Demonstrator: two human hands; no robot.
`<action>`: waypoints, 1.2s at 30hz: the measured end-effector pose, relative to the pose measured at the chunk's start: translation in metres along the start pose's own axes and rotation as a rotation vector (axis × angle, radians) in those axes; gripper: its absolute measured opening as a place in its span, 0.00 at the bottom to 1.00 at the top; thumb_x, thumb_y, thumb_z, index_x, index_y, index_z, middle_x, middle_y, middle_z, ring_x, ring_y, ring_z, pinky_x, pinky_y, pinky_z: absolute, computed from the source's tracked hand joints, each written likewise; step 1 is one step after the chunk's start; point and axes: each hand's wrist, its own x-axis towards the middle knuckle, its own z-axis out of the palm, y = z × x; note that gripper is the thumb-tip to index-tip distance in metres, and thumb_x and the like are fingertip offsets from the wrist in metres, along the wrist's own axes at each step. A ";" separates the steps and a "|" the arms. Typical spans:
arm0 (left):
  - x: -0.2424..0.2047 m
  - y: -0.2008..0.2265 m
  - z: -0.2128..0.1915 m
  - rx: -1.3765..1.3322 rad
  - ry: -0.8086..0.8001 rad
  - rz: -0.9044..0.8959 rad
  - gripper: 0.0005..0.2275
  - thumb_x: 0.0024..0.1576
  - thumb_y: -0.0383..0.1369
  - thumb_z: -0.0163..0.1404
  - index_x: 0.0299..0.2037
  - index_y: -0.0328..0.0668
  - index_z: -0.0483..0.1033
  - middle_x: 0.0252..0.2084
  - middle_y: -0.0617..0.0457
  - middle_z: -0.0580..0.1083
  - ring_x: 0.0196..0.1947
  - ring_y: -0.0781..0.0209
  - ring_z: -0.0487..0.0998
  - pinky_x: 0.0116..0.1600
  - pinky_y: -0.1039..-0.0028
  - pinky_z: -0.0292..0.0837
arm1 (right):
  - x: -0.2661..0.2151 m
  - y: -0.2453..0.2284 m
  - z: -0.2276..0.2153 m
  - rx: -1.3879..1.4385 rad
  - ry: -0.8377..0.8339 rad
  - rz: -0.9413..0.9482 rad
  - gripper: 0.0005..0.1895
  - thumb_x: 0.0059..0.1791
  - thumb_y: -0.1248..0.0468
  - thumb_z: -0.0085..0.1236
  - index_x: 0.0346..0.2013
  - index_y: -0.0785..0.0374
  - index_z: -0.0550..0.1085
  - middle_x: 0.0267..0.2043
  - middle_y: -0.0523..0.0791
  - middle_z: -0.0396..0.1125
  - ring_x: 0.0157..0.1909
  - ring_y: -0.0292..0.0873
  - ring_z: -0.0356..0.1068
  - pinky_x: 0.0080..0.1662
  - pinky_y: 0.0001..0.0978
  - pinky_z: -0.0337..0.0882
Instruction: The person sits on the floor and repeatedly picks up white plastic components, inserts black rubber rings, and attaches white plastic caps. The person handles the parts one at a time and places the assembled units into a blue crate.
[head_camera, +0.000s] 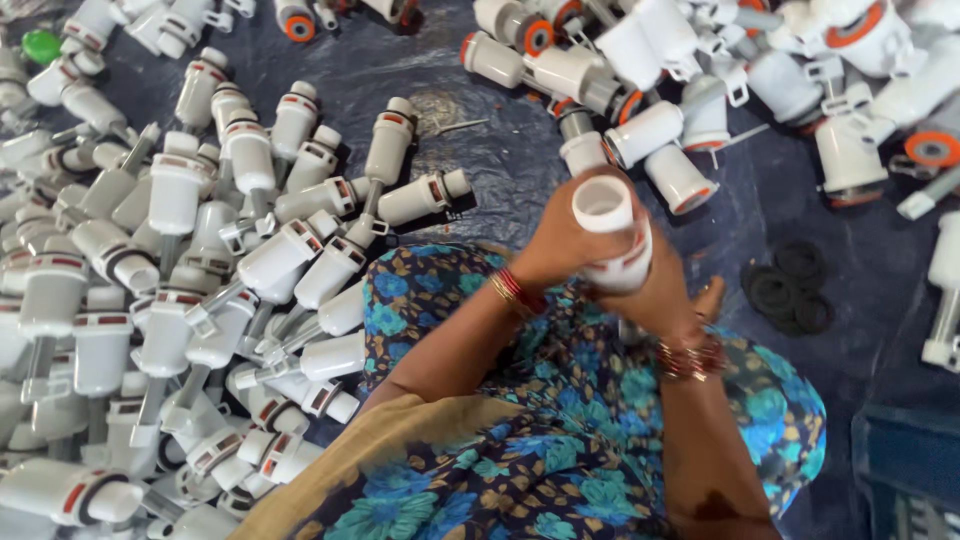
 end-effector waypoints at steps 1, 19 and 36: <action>0.004 -0.001 -0.014 -0.110 -0.242 0.006 0.16 0.53 0.34 0.65 0.46 0.38 0.74 0.42 0.53 0.77 0.47 0.63 0.80 0.56 0.67 0.77 | -0.001 0.004 -0.001 0.096 -0.031 0.004 0.55 0.28 0.63 0.78 0.66 0.67 0.61 0.58 0.49 0.68 0.59 0.45 0.69 0.59 0.40 0.69; 0.039 -0.191 -0.008 0.566 0.625 0.384 0.32 0.41 0.56 0.63 0.50 0.44 0.73 0.37 0.52 0.79 0.37 0.62 0.82 0.44 0.78 0.78 | 0.067 0.050 0.119 0.079 -0.004 -0.247 0.49 0.34 0.58 0.77 0.65 0.66 0.62 0.59 0.51 0.67 0.60 0.50 0.69 0.61 0.42 0.70; 0.041 -0.217 0.005 0.572 0.409 0.473 0.24 0.45 0.55 0.62 0.38 0.44 0.76 0.29 0.54 0.77 0.29 0.63 0.80 0.37 0.75 0.76 | 0.047 0.059 0.085 0.067 0.055 -0.210 0.47 0.36 0.57 0.76 0.64 0.65 0.62 0.59 0.52 0.67 0.60 0.51 0.70 0.61 0.43 0.71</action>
